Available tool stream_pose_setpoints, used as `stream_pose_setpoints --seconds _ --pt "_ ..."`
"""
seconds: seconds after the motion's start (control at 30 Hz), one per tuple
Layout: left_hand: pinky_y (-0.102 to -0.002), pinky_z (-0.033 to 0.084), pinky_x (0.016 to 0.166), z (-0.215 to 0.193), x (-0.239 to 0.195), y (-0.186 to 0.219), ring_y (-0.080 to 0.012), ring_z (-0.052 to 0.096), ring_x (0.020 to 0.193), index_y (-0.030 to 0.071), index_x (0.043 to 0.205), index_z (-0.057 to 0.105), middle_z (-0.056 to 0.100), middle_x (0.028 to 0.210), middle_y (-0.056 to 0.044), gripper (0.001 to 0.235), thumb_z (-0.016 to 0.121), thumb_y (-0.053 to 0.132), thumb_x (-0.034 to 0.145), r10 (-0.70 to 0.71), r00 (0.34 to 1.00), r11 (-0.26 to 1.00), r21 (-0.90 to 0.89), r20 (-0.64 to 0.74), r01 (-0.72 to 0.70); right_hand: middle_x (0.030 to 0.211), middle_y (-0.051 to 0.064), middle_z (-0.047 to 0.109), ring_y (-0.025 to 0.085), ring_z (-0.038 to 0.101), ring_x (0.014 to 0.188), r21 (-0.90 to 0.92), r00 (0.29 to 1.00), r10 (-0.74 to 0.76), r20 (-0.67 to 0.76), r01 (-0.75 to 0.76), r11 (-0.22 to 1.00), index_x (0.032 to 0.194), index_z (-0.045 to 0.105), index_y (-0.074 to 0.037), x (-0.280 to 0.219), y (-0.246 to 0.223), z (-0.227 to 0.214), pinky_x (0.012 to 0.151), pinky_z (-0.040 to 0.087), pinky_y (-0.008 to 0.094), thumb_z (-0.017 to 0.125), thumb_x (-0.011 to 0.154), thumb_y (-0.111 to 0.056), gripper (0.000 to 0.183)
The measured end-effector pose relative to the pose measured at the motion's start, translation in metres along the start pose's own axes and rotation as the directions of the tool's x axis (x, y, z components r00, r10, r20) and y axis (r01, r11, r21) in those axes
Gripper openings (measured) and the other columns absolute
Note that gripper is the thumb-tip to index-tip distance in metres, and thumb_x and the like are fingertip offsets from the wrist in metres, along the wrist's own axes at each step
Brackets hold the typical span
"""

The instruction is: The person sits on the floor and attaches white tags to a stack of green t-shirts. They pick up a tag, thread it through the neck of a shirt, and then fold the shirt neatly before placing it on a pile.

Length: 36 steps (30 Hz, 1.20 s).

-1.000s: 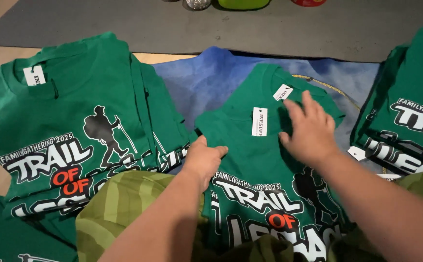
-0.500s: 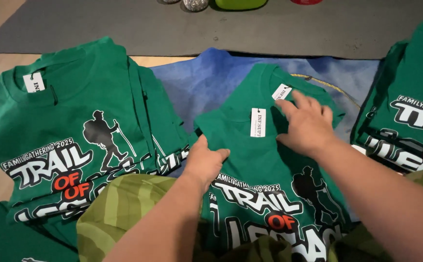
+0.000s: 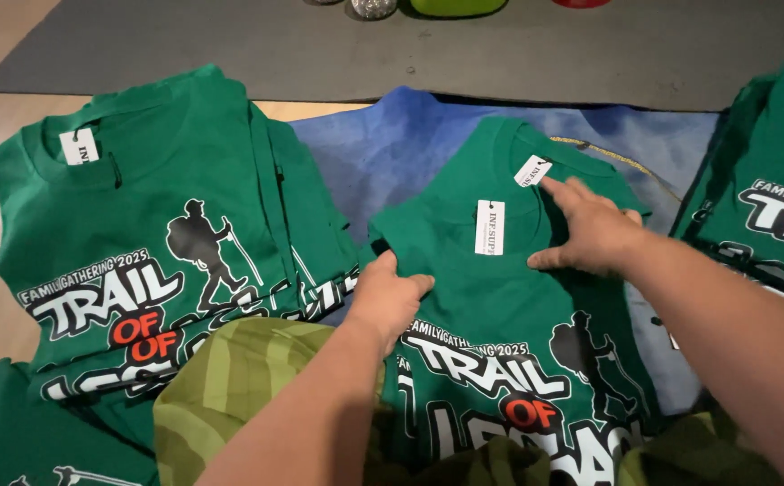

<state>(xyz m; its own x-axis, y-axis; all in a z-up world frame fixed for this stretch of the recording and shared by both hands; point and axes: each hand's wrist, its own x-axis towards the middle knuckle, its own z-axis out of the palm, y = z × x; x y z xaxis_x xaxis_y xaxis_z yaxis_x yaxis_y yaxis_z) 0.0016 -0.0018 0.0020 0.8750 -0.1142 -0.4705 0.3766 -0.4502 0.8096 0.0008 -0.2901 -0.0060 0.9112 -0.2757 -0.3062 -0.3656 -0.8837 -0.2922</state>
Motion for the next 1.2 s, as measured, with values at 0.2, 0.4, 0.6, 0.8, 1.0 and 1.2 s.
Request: stream_pose_setpoints --seconds 0.2,0.4,0.6,0.8,1.0,1.2 --pt "-0.041 0.057 0.101 0.002 -0.001 0.003 -0.0231 0.069 0.12 0.014 0.12 0.072 0.077 0.118 -0.003 0.047 0.079 0.024 0.075 -0.019 1.0 0.999 -0.032 0.017 0.02 0.147 0.016 0.056 0.043 0.051 0.139 -0.231 1.0 0.002 0.005 0.0 0.973 0.161 0.033 -0.032 -0.011 -0.024 -0.023 0.11 0.038 0.064 0.099 0.062 -0.053 0.12" --pt "-0.042 0.056 0.101 0.001 0.003 -0.002 -0.021 0.069 0.12 0.015 0.122 0.072 0.077 0.12 0.0 0.052 0.085 0.028 0.074 -0.031 0.999 0.997 -0.075 0.037 0.033 0.138 0.019 0.062 0.044 0.06 0.129 -0.164 0.998 -0.034 -0.053 0.024 0.986 0.143 0.058 -0.017 -0.017 -0.027 -0.014 0.1 0.053 0.059 0.097 0.064 -0.044 0.092" --pt "-0.045 0.054 0.104 -0.005 -0.013 0.01 -0.0267 0.066 0.123 0.007 0.129 0.071 0.076 0.123 -0.007 0.047 0.074 0.02 0.084 -0.019 0.999 0.997 -0.08 0.041 0.023 0.149 0.023 0.049 0.045 0.057 0.132 0.034 0.994 0.017 -0.105 -0.014 0.999 0.139 0.056 -0.008 -0.046 -0.022 -0.008 0.103 0.053 0.06 0.088 0.078 -0.033 0.073" --pt "-0.047 0.048 0.112 -0.004 -0.001 0.0 -0.0247 0.057 0.136 0.01 0.144 0.058 0.066 0.142 -0.005 0.068 0.079 0.028 0.082 -0.016 0.998 1.0 0.012 0.067 0.016 0.141 0.014 0.047 0.042 0.055 0.133 0.044 0.856 -0.199 -0.477 0.25 0.967 0.127 0.058 -0.014 -0.085 -0.026 0.024 0.1 0.056 0.052 0.081 0.076 -0.008 0.057" --pt "-0.049 0.034 0.123 -0.002 -0.011 0.011 -0.0235 0.038 0.151 0.008 0.161 0.033 0.044 0.162 -0.007 0.084 0.073 0.026 0.089 -0.022 0.994 0.998 0.067 0.111 0.014 0.142 0.014 0.06 0.035 0.054 0.135 0.502 0.922 0.274 -0.275 -0.105 0.859 0.145 0.054 -0.02 -0.08 -0.013 0.031 0.108 0.047 0.051 0.082 0.081 -0.03 0.07" --pt "-0.046 0.052 0.111 -0.011 -0.027 0.02 -0.0277 0.059 0.135 0.009 0.146 0.054 0.065 0.143 -0.011 0.05 0.058 0.009 0.097 0.104 0.994 0.985 -0.136 0.015 -0.102 0.142 0.021 0.056 0.042 0.054 0.133 0.529 0.902 0.362 -0.236 -0.194 0.826 0.157 0.04 -0.019 -0.092 -0.018 0.023 0.108 0.044 0.057 0.076 0.088 -0.043 0.081"
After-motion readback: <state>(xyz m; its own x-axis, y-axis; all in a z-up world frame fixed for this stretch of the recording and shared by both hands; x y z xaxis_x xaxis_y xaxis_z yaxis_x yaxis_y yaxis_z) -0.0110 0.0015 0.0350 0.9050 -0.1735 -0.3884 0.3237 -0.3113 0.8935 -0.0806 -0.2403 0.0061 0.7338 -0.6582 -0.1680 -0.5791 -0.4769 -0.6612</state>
